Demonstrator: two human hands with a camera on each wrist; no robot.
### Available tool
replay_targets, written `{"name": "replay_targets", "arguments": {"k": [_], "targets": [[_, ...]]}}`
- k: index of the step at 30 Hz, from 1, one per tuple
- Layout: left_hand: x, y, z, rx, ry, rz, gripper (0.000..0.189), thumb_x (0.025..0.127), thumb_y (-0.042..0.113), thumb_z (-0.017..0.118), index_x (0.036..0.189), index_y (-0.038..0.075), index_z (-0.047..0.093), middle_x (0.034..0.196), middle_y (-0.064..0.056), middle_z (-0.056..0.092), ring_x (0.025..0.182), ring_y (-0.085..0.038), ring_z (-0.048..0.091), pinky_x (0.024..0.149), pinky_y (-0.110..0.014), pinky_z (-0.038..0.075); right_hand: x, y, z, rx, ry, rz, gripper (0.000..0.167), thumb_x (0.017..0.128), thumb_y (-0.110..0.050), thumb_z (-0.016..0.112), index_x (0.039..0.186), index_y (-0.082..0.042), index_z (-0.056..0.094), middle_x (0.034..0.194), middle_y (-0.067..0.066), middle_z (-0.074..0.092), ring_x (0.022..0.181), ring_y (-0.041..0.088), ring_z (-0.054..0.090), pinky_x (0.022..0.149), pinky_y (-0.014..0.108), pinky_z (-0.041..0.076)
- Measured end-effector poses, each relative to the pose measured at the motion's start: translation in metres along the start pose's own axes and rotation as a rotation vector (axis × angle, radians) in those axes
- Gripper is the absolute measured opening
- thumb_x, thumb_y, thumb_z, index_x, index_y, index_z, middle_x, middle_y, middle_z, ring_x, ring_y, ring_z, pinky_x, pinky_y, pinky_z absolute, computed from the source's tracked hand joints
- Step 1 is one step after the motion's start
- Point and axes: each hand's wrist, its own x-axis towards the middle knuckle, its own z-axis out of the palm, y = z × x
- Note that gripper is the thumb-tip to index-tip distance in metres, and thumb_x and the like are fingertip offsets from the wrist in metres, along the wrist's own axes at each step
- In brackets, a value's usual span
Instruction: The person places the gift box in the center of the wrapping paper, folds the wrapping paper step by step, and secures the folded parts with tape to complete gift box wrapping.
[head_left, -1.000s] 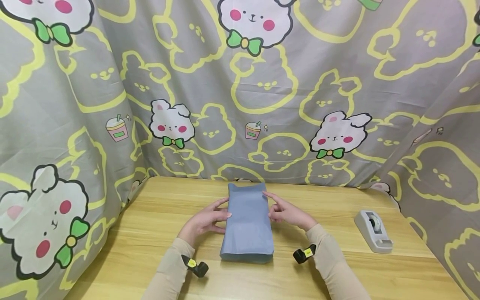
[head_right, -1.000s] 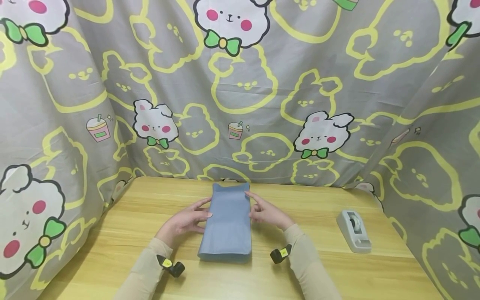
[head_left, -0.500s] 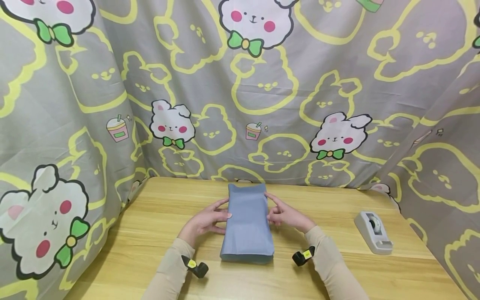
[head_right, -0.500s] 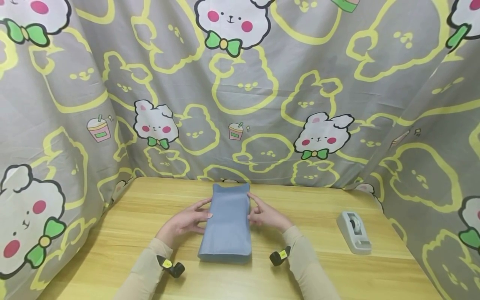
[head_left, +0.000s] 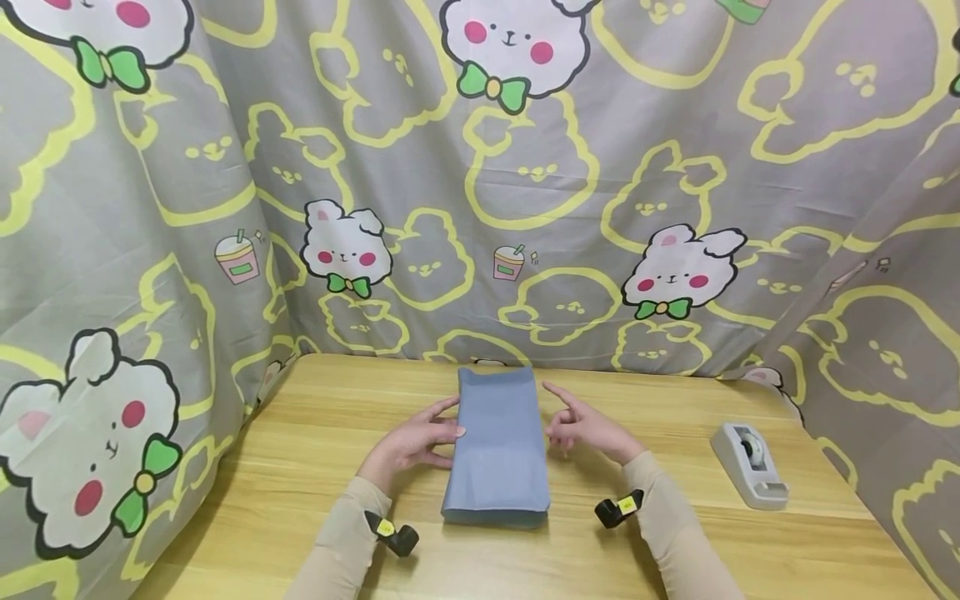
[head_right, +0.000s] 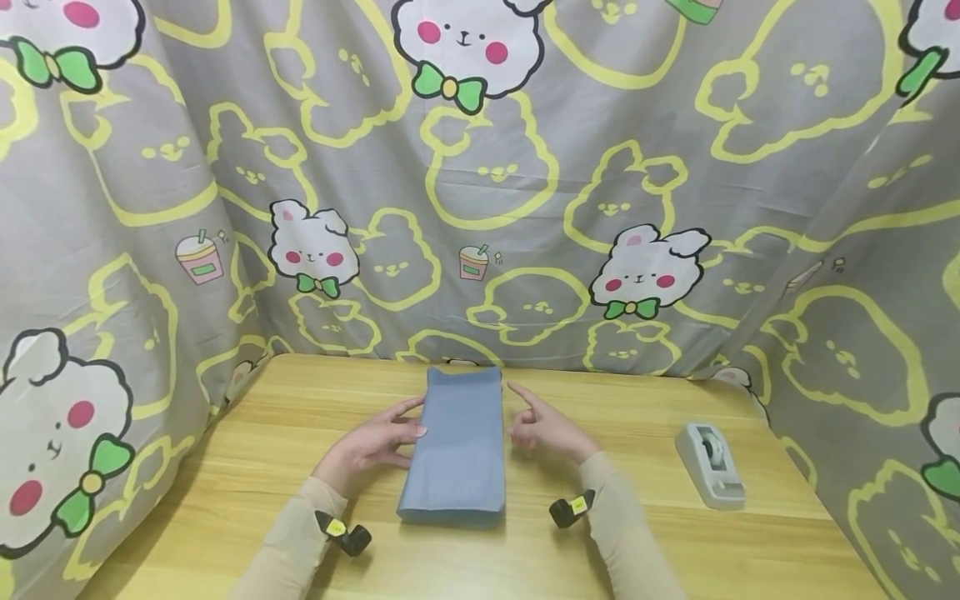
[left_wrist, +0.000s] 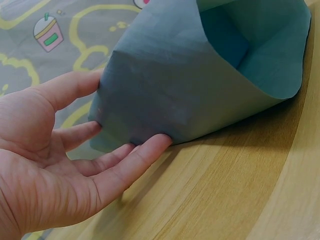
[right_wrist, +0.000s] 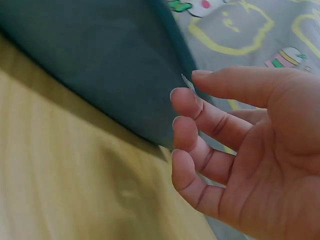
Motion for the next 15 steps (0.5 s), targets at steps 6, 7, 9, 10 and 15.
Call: {"name": "replay_targets", "arguments": {"k": [6,7,9,10,15], "targets": [[-0.0010,0.0011,-0.0004,-0.012,-0.004,-0.002,0.079,0.092,0.013,0.065,0.156,0.019,0.019,0.155,-0.025,0.027,0.117,-0.027,0.053,0.083,-0.050,0.056,-0.0028,-0.0015,-0.0079,0.095,0.000,-0.029,0.071,0.100,-0.011,0.050,0.157,-0.024,0.009,0.089,0.017,0.062,0.074,0.019,0.055,0.070,0.033,0.051],[-0.0011,0.0012,-0.0004,-0.014,-0.004,-0.003,0.079,0.092,0.013,0.065,0.156,0.019,0.019,0.155,-0.025,0.027,0.117,-0.027,0.052,0.083,-0.050,0.056,-0.0022,-0.0014,-0.0076,0.107,-0.008,-0.030,0.071,0.101,-0.011,0.050,0.157,-0.025,0.009,0.089,0.015,0.061,0.075,0.020,0.055,0.071,0.033,0.050],[-0.0011,0.0013,-0.0001,-0.012,-0.004,-0.001,0.079,0.092,0.014,0.065,0.156,0.019,0.019,0.155,-0.025,0.027,0.118,-0.028,0.052,0.083,-0.050,0.056,-0.0004,-0.0013,-0.0057,0.121,-0.032,-0.035,0.071,0.101,-0.012,0.050,0.157,-0.025,0.008,0.088,0.010,0.061,0.078,0.020,0.056,0.072,0.032,0.050],[-0.0010,0.0012,0.0001,-0.010,-0.002,-0.001,0.079,0.092,0.014,0.065,0.156,0.019,0.019,0.155,-0.025,0.027,0.118,-0.028,0.051,0.083,-0.050,0.056,0.0006,-0.0013,-0.0046,0.119,-0.044,-0.040,0.072,0.101,-0.012,0.051,0.157,-0.025,0.007,0.088,0.008,0.061,0.078,0.019,0.055,0.072,0.032,0.050],[-0.0005,0.0010,0.0007,-0.001,0.006,-0.004,0.079,0.091,0.015,0.066,0.156,0.020,0.020,0.154,-0.025,0.028,0.119,-0.029,0.050,0.082,-0.049,0.056,0.0033,-0.0035,0.0012,0.090,-0.077,-0.052,0.076,0.099,-0.010,0.052,0.158,-0.020,0.004,0.086,0.002,0.061,0.073,0.013,0.055,0.069,0.029,0.048]]}}
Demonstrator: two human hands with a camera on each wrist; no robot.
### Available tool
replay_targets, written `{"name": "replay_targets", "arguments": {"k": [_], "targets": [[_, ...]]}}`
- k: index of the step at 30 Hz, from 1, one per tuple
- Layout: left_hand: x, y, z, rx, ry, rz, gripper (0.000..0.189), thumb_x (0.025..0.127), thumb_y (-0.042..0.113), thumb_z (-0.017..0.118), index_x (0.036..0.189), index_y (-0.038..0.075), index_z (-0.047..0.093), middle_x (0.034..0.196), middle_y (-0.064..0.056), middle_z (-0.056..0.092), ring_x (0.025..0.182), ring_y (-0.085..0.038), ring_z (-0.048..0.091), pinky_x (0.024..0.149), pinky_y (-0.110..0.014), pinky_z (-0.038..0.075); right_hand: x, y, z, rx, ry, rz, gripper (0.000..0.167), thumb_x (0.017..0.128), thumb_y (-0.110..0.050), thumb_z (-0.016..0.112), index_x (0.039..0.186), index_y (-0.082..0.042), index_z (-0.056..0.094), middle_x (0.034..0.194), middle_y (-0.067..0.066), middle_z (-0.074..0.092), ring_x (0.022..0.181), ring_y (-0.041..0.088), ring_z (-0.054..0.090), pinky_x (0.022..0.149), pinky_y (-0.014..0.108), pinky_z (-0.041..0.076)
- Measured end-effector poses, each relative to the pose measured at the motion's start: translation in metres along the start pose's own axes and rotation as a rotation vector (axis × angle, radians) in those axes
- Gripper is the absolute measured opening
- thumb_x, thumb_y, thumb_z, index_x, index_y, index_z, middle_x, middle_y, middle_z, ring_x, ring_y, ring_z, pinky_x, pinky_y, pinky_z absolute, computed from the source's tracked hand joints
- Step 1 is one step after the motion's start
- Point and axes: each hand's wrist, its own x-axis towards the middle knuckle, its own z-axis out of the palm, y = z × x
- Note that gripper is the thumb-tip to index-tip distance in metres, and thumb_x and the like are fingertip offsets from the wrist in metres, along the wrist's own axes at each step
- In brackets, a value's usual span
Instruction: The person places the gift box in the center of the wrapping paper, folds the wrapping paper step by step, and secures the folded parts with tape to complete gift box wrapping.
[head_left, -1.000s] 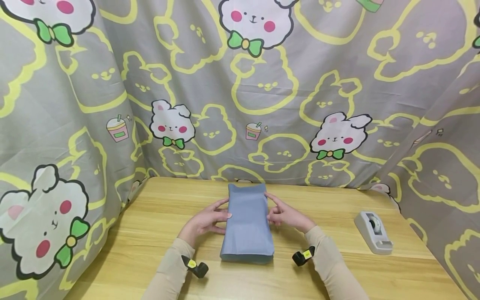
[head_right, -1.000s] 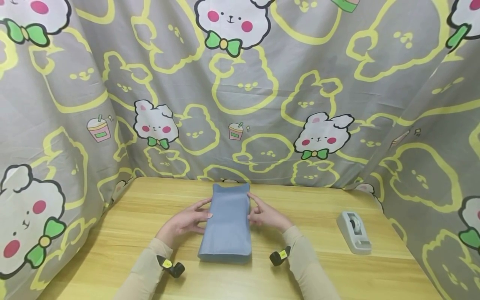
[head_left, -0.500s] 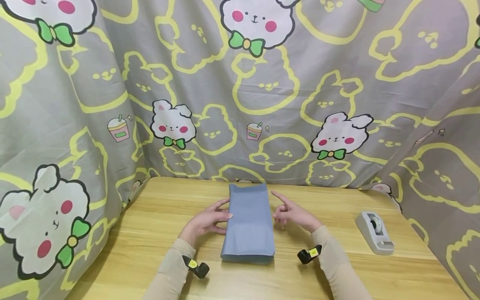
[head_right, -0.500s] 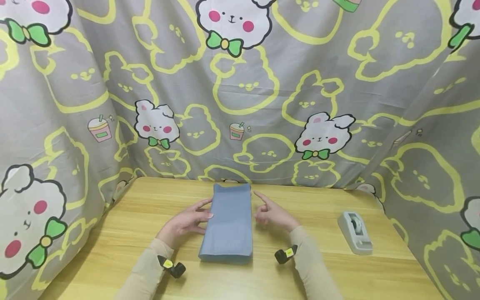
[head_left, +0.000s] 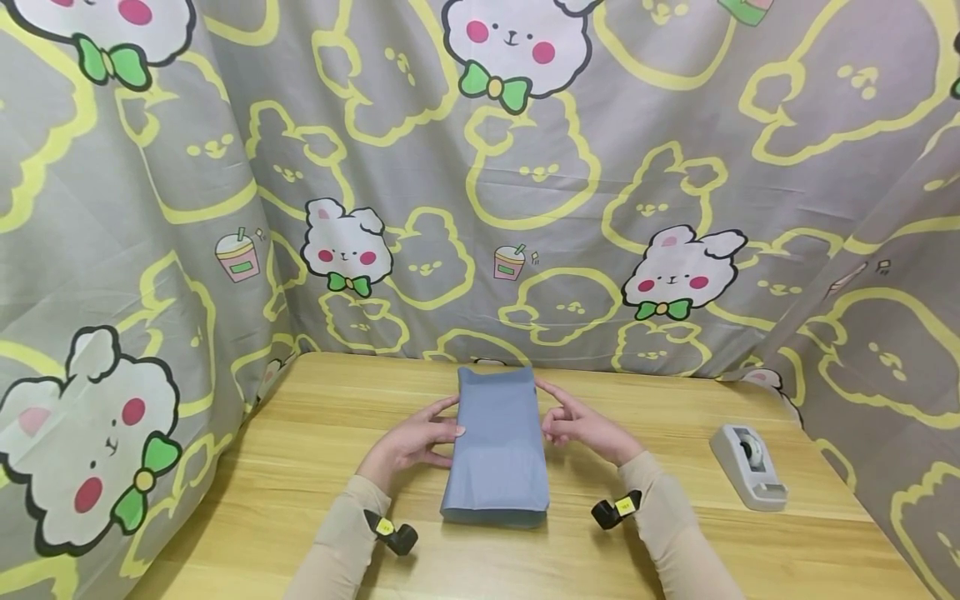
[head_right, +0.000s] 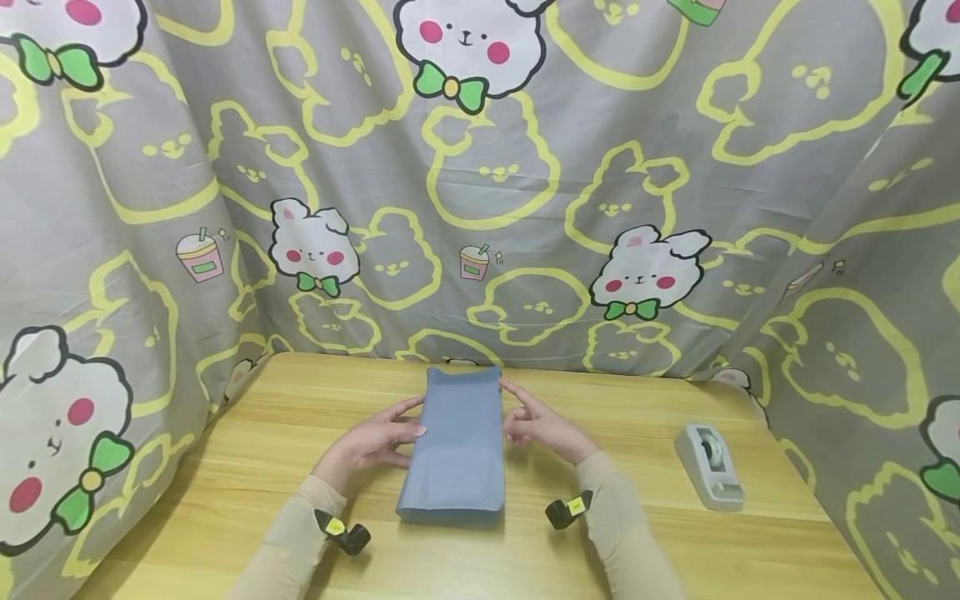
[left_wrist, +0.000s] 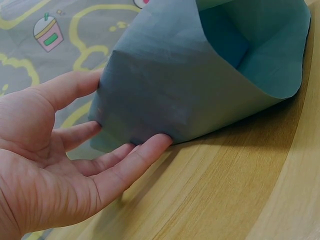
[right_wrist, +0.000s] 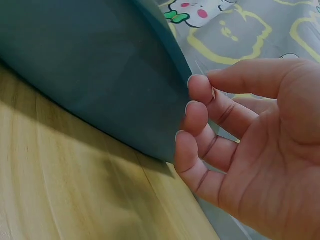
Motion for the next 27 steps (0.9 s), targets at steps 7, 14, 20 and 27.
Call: {"name": "replay_targets", "arguments": {"k": [7,14,20,27], "targets": [[0.001,0.000,0.000,0.002,0.006,-0.002,0.079,0.091,0.015,0.066,0.156,0.020,0.021,0.155,-0.025,0.027,0.121,-0.031,0.050,0.082,-0.050,0.056,0.001,0.000,0.003,-0.022,0.009,0.017,0.078,0.098,-0.011,0.054,0.158,-0.020,0.004,0.087,0.002,0.060,0.073,0.011,0.054,0.069,0.028,0.048],[0.001,0.000,0.000,-0.013,0.000,-0.004,0.079,0.091,0.014,0.066,0.156,0.020,0.021,0.157,-0.025,0.024,0.121,-0.031,0.049,0.083,-0.050,0.056,0.003,0.004,0.003,-0.014,-0.005,0.025,0.078,0.098,-0.010,0.054,0.158,-0.018,0.003,0.084,-0.001,0.060,0.073,0.012,0.055,0.067,0.026,0.048],[0.000,0.001,0.000,-0.014,0.001,-0.003,0.080,0.091,0.015,0.066,0.156,0.021,0.020,0.157,-0.025,0.023,0.121,-0.030,0.049,0.083,-0.050,0.056,0.005,0.004,0.005,0.011,0.014,0.042,0.078,0.098,-0.010,0.055,0.158,-0.021,0.006,0.082,0.000,0.059,0.071,0.012,0.055,0.066,0.026,0.047],[0.000,-0.001,0.000,-0.008,0.003,-0.001,0.080,0.091,0.015,0.066,0.156,0.020,0.020,0.156,-0.026,0.025,0.121,-0.031,0.049,0.083,-0.051,0.056,0.007,0.010,0.008,0.038,0.011,0.056,0.080,0.097,-0.011,0.056,0.158,-0.021,0.006,0.080,-0.002,0.058,0.068,0.010,0.054,0.065,0.024,0.047]]}}
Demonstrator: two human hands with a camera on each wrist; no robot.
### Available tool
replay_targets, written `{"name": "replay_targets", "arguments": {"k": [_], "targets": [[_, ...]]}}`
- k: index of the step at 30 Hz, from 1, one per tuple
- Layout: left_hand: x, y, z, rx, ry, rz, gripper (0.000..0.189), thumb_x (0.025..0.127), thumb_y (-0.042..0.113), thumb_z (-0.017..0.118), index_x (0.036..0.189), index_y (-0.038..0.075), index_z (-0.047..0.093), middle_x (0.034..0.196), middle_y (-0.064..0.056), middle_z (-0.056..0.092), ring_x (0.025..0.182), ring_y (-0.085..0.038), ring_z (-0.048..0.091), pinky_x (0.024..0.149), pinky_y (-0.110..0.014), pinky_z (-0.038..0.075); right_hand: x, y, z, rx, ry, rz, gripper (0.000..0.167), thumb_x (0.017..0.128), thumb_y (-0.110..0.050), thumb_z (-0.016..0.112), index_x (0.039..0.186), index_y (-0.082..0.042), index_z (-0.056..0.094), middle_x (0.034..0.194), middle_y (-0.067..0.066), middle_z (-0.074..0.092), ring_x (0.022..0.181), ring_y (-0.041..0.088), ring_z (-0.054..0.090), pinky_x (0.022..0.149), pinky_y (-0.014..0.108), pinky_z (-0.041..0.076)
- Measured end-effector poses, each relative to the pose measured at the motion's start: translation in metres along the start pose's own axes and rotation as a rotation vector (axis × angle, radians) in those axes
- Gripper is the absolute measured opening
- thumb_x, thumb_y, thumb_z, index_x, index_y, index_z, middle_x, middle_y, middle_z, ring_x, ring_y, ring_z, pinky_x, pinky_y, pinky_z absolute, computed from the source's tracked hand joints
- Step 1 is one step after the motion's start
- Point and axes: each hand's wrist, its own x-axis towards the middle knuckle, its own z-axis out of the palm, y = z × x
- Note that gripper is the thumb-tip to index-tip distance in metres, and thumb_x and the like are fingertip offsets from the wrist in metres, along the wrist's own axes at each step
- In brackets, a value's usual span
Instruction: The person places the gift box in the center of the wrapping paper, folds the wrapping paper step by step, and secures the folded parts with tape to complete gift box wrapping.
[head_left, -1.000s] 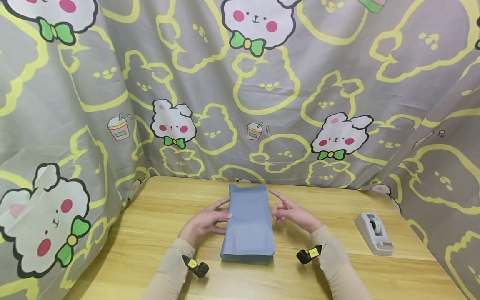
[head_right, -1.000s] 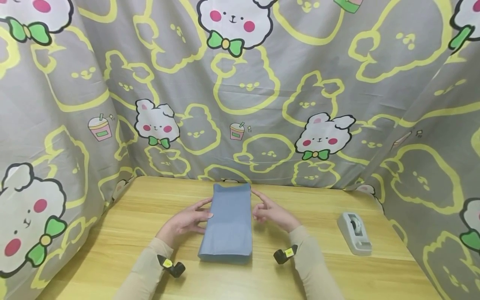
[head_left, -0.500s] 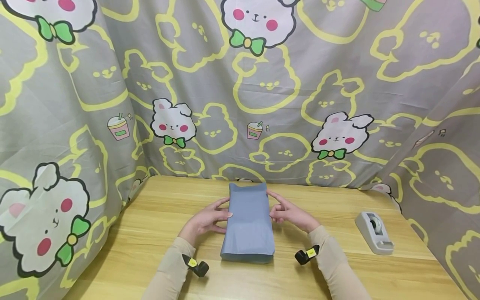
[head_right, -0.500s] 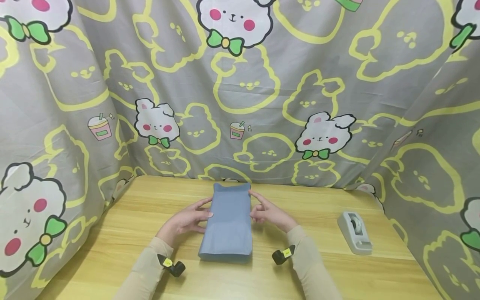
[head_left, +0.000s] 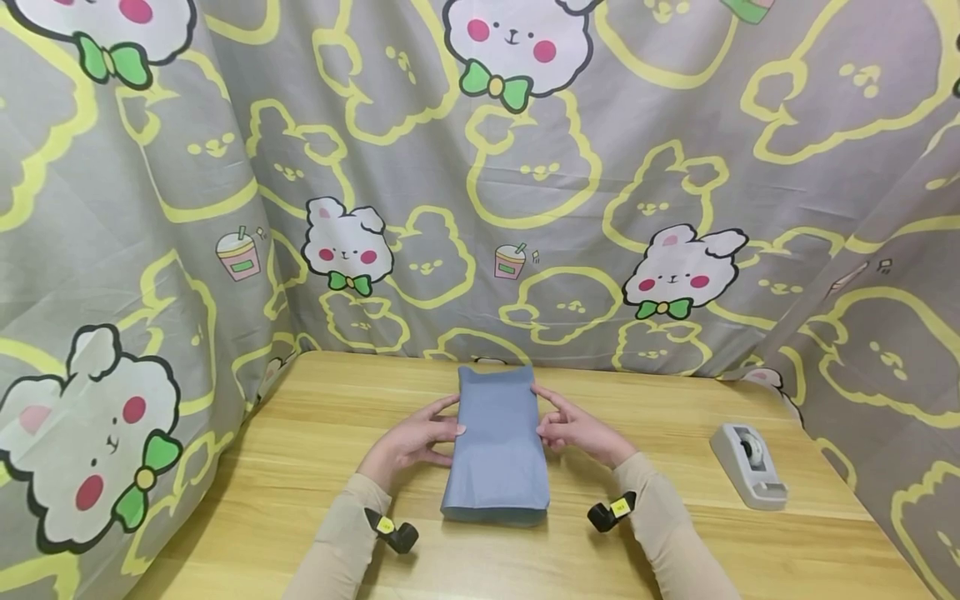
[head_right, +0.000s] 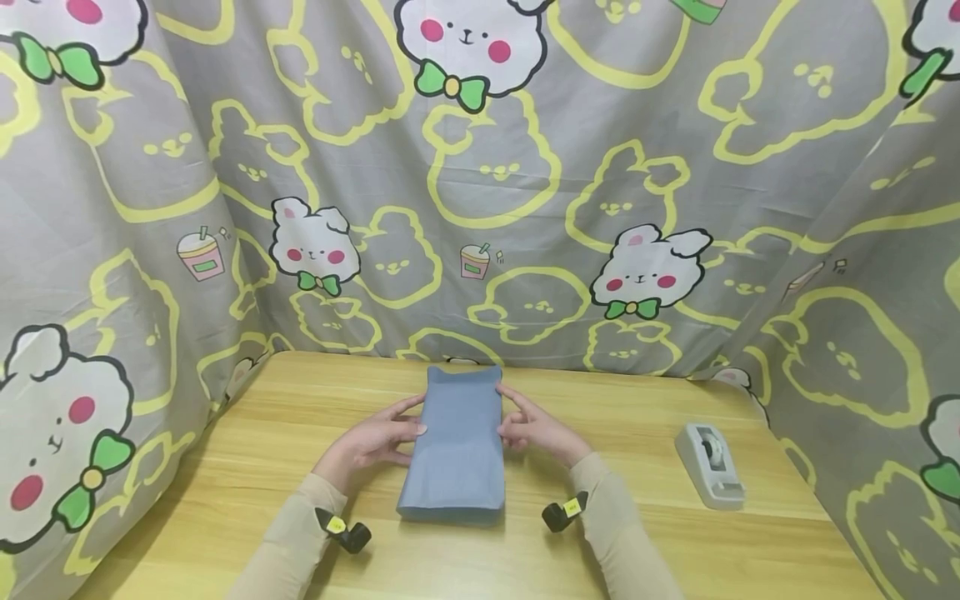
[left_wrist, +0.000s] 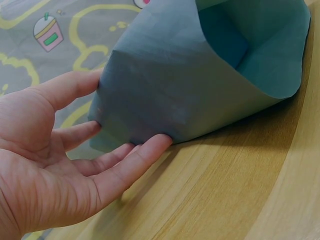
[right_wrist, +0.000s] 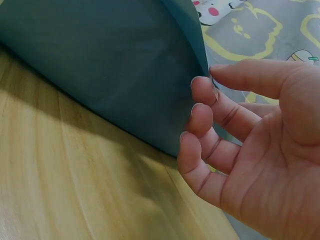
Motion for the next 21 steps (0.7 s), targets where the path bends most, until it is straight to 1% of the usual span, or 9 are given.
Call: {"name": "replay_targets", "arguments": {"k": [5,10,17,21], "targets": [[0.0001,-0.0010,-0.0003,0.002,0.005,-0.002,0.079,0.091,0.015,0.066,0.156,0.020,0.021,0.155,-0.026,0.026,0.120,-0.031,0.050,0.082,-0.050,0.056,0.0006,0.0026,-0.0003,0.002,0.009,0.012,0.080,0.097,-0.014,0.058,0.157,-0.023,0.007,0.080,-0.002,0.058,0.066,0.011,0.051,0.065,0.024,0.047],[0.0011,-0.0019,-0.0012,0.002,0.003,-0.004,0.078,0.092,0.015,0.065,0.156,0.021,0.021,0.155,-0.025,0.026,0.122,-0.032,0.049,0.082,-0.050,0.056,0.0010,0.0031,-0.0005,-0.001,0.006,0.008,0.081,0.096,-0.016,0.059,0.157,-0.023,0.007,0.079,0.000,0.057,0.065,0.012,0.050,0.065,0.025,0.046],[0.0012,-0.0019,-0.0015,0.006,-0.007,-0.005,0.078,0.092,0.016,0.065,0.156,0.022,0.020,0.157,-0.024,0.024,0.125,-0.033,0.048,0.083,-0.051,0.056,0.0019,0.0044,-0.0001,0.031,0.008,0.002,0.081,0.095,-0.015,0.061,0.157,-0.023,0.010,0.080,-0.001,0.057,0.065,0.011,0.049,0.066,0.026,0.046],[0.0012,-0.0019,-0.0016,0.008,-0.009,-0.004,0.078,0.093,0.016,0.065,0.156,0.022,0.020,0.157,-0.023,0.024,0.125,-0.032,0.048,0.083,-0.051,0.056,0.0021,0.0040,0.0008,0.023,0.015,0.006,0.082,0.094,-0.015,0.062,0.157,-0.023,0.010,0.079,0.000,0.057,0.065,0.012,0.050,0.066,0.026,0.046]]}}
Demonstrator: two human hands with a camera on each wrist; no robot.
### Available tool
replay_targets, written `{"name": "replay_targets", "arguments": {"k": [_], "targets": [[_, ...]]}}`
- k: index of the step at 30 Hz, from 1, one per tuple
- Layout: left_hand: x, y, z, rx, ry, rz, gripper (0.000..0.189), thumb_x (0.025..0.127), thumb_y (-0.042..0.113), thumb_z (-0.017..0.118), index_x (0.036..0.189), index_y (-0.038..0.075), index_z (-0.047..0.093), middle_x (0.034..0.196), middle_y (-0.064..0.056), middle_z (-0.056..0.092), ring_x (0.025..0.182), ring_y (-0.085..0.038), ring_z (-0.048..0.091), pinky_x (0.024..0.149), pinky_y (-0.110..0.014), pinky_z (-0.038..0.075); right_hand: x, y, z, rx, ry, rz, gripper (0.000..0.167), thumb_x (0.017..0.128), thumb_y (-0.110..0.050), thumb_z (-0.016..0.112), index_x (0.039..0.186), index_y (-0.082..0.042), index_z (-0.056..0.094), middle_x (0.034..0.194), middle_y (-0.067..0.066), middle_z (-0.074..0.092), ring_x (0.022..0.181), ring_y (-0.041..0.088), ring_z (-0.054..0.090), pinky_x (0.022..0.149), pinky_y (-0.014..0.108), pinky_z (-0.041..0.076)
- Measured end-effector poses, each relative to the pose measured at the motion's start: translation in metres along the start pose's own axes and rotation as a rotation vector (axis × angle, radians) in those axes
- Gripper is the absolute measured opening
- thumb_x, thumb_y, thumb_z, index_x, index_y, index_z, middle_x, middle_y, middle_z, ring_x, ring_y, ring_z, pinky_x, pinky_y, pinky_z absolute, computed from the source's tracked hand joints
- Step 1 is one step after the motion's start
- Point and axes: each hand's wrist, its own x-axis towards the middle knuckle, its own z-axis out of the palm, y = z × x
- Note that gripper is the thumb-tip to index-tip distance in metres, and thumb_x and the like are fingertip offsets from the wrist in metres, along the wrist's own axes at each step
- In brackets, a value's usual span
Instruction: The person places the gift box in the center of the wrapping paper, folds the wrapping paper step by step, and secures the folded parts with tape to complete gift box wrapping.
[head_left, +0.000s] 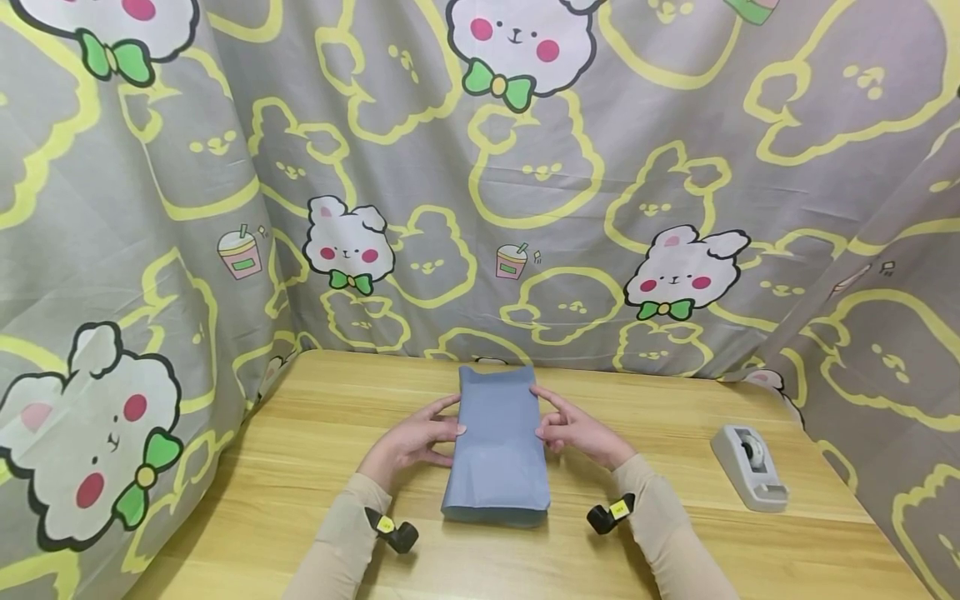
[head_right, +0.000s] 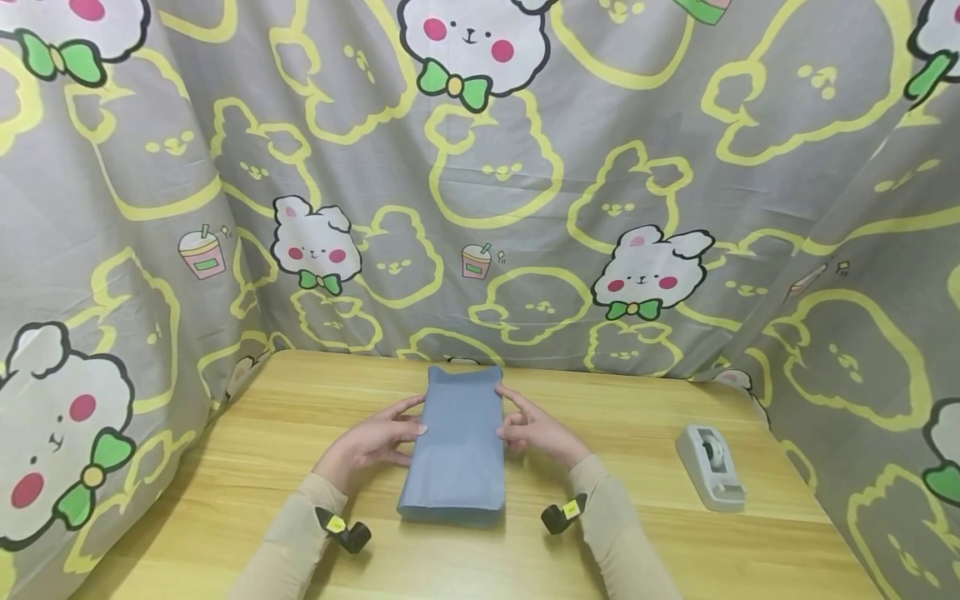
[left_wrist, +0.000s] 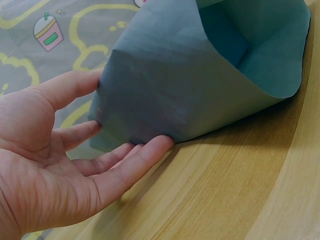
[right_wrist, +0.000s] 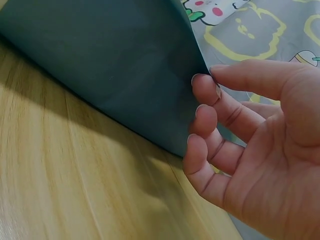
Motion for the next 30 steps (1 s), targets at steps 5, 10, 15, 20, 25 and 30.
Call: {"name": "replay_targets", "arguments": {"k": [5,10,15,20,25,30], "targets": [[0.0006,0.0002,0.0005,0.003,0.001,-0.002,0.078,0.093,0.016,0.065,0.156,0.022,0.020,0.157,-0.024,0.024,0.124,-0.032,0.049,0.083,-0.051,0.056,-0.0002,-0.0004,0.0007,-0.045,0.008,0.009,0.082,0.095,-0.018,0.063,0.157,-0.022,0.010,0.079,0.000,0.057,0.066,0.012,0.051,0.064,0.026,0.048],[0.0013,-0.0001,0.0005,0.004,0.006,-0.001,0.078,0.092,0.016,0.065,0.156,0.022,0.020,0.157,-0.023,0.024,0.124,-0.033,0.049,0.082,-0.051,0.056,-0.0005,-0.0007,0.0008,-0.097,0.015,0.010,0.081,0.096,-0.020,0.062,0.158,-0.021,0.009,0.078,0.002,0.057,0.066,0.013,0.052,0.063,0.027,0.050],[0.0021,-0.0007,0.0002,0.003,0.010,-0.001,0.078,0.092,0.016,0.065,0.156,0.022,0.021,0.157,-0.023,0.024,0.125,-0.033,0.048,0.082,-0.051,0.056,-0.0009,0.0000,0.0000,-0.121,0.023,0.024,0.082,0.096,-0.023,0.062,0.158,-0.023,0.009,0.079,0.005,0.059,0.067,0.015,0.054,0.064,0.029,0.051],[0.0011,-0.0010,-0.0001,-0.003,0.002,0.004,0.078,0.092,0.016,0.065,0.156,0.022,0.019,0.158,-0.022,0.023,0.124,-0.032,0.049,0.082,-0.050,0.056,0.0008,0.0020,-0.0002,-0.115,0.025,0.034,0.082,0.095,-0.024,0.063,0.157,-0.024,0.009,0.081,0.005,0.060,0.069,0.017,0.055,0.065,0.029,0.051],[0.0003,-0.0004,0.0002,-0.002,-0.004,0.007,0.078,0.093,0.016,0.064,0.156,0.022,0.018,0.159,-0.023,0.022,0.125,-0.032,0.049,0.083,-0.050,0.056,0.0002,0.0045,-0.0010,-0.076,-0.015,0.023,0.083,0.096,-0.016,0.060,0.158,-0.023,0.005,0.085,0.005,0.062,0.071,0.016,0.055,0.065,0.026,0.050],[0.0008,-0.0002,0.0001,-0.006,0.003,0.000,0.078,0.093,0.015,0.064,0.156,0.022,0.019,0.158,-0.023,0.024,0.127,-0.034,0.048,0.083,-0.051,0.056,-0.0014,0.0068,-0.0003,0.000,-0.050,0.005,0.087,0.096,-0.013,0.060,0.158,-0.022,-0.001,0.088,0.003,0.062,0.071,0.014,0.054,0.065,0.024,0.048]]}}
